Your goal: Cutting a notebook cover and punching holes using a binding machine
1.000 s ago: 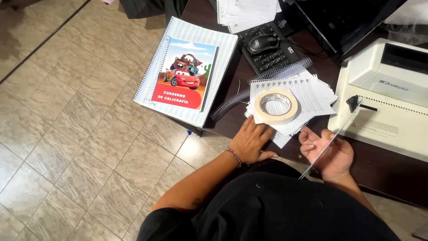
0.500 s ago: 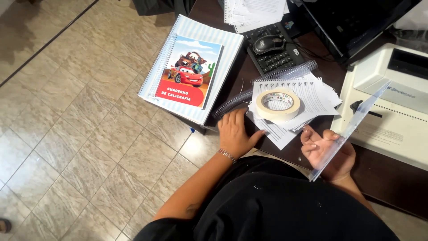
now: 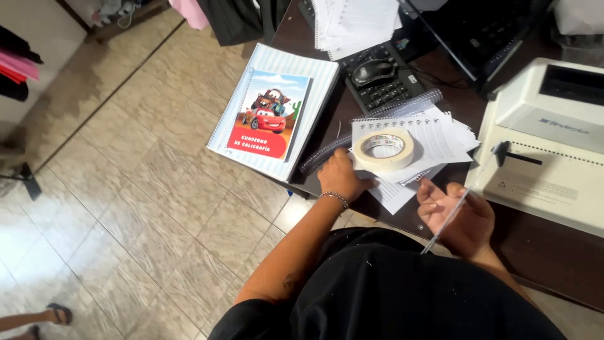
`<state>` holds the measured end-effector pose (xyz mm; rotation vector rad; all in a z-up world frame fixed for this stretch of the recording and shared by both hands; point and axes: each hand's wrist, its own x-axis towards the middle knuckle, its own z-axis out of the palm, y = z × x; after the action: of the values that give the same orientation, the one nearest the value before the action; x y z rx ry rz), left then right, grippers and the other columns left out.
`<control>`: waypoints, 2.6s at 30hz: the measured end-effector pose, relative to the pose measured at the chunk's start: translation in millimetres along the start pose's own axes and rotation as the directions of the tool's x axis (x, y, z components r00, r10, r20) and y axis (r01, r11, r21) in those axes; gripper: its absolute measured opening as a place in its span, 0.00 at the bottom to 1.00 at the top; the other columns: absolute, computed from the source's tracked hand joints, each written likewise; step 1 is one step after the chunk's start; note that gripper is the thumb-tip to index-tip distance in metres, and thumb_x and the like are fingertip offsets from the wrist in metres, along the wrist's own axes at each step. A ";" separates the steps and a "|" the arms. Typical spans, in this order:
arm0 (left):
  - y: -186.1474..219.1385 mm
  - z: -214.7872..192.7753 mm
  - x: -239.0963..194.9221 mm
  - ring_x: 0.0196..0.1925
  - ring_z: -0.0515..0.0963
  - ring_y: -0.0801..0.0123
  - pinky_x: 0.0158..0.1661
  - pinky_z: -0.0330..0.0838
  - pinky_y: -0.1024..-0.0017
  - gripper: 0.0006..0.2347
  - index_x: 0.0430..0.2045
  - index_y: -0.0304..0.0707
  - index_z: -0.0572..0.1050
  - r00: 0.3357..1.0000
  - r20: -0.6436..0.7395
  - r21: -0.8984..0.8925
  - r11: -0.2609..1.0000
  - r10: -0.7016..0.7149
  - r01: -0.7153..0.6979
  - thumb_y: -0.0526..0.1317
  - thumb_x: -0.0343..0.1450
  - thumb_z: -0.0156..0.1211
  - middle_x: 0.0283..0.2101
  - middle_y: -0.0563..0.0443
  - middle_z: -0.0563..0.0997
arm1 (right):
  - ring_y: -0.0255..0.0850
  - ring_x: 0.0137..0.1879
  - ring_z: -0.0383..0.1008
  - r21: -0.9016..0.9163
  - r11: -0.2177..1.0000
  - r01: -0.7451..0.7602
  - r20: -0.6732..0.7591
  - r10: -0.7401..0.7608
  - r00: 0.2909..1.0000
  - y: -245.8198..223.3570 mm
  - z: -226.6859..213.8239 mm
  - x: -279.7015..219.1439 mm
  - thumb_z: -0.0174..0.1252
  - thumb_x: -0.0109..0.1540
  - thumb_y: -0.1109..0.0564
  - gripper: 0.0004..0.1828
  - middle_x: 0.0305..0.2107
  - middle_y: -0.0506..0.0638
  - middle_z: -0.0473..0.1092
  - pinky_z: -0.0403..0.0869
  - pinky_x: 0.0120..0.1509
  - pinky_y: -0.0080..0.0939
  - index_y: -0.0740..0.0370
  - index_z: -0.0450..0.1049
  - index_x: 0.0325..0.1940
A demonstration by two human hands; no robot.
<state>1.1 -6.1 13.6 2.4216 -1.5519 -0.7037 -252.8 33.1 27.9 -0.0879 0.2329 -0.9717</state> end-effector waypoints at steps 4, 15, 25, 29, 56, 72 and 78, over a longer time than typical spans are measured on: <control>-7.1 -13.2 -0.5 0.47 0.81 0.58 0.45 0.75 0.59 0.37 0.55 0.42 0.63 0.993 0.117 -0.338 0.939 -0.025 0.064 0.47 0.53 0.78 0.45 0.52 0.80 | 0.47 0.65 0.57 0.034 0.999 0.002 0.041 -0.004 0.999 -4.5 -6.0 0.3 0.63 0.60 0.54 0.07 0.58 0.60 0.55 0.65 0.55 0.35 0.58 0.75 0.30; 13.1 2.4 -47.5 0.44 0.80 0.58 0.53 0.82 0.61 0.09 0.37 0.28 0.69 0.758 0.594 -0.678 -0.339 0.269 0.652 0.36 0.68 0.55 0.37 0.47 0.74 | 0.52 0.67 0.64 0.001 1.000 -0.029 0.015 0.029 0.999 -8.6 -29.1 3.9 0.63 0.55 0.52 0.09 0.63 0.60 0.66 0.63 0.55 0.40 0.51 0.69 0.27; 1.2 30.3 -26.9 0.43 0.83 0.56 0.45 0.82 0.64 0.16 0.51 0.30 0.73 0.693 0.618 -0.667 -0.219 0.372 0.712 0.36 0.70 0.55 0.45 0.40 0.82 | 0.62 0.74 0.59 -0.121 0.991 0.054 0.350 -0.008 0.937 -18.8 -0.5 -42.9 0.56 0.72 0.61 0.30 0.68 0.72 0.61 0.60 0.74 0.68 0.71 0.53 0.75; 9.5 17.4 -26.1 0.43 0.84 0.63 0.40 0.83 0.73 0.14 0.50 0.27 0.75 0.706 0.605 -0.716 -0.135 0.369 0.684 0.29 0.70 0.57 0.46 0.43 0.84 | 0.58 0.58 0.71 -0.374 0.864 0.339 -0.321 -0.463 0.826 -10.0 -45.5 -97.7 0.46 0.69 0.57 0.23 0.56 0.61 0.71 0.66 0.60 0.66 0.61 0.66 0.68; -0.5 14.6 4.0 0.33 0.81 0.62 0.38 0.85 0.65 0.08 0.38 0.28 0.74 0.639 0.730 -0.645 -0.064 0.242 0.762 0.23 0.68 0.58 0.33 0.46 0.76 | 0.49 0.49 0.74 -0.893 0.450 0.017 -0.415 -0.837 0.356 82.1 -2.9 84.6 0.46 0.63 0.64 0.18 0.43 0.61 0.73 0.73 0.52 0.48 0.68 0.70 0.56; -3.9 50.1 -4.8 0.36 0.78 0.55 0.37 0.79 0.64 0.06 0.34 0.22 0.74 0.770 0.616 -0.785 0.050 0.167 0.617 0.19 0.68 0.59 0.35 0.39 0.78 | 0.50 0.40 0.79 -0.804 0.591 -0.066 -0.513 -0.632 0.581 48.0 0.4 58.3 0.50 0.63 0.73 0.21 0.37 0.61 0.75 0.80 0.38 0.47 0.66 0.70 0.60; 9.9 27.8 -27.6 0.37 0.82 0.55 0.37 0.80 0.65 0.05 0.34 0.22 0.76 0.776 0.609 -0.793 0.087 0.163 0.603 0.20 0.68 0.59 0.36 0.39 0.82 | 0.46 0.38 0.78 -0.823 0.551 -0.137 -0.507 -0.604 0.616 38.1 -5.0 51.5 0.50 0.64 0.71 0.20 0.38 0.60 0.77 0.76 0.36 0.42 0.64 0.69 0.60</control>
<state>-29.8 16.9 1.3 1.2830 -0.2322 -1.9065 -195.3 12.1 8.2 -0.5961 1.5422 -1.0928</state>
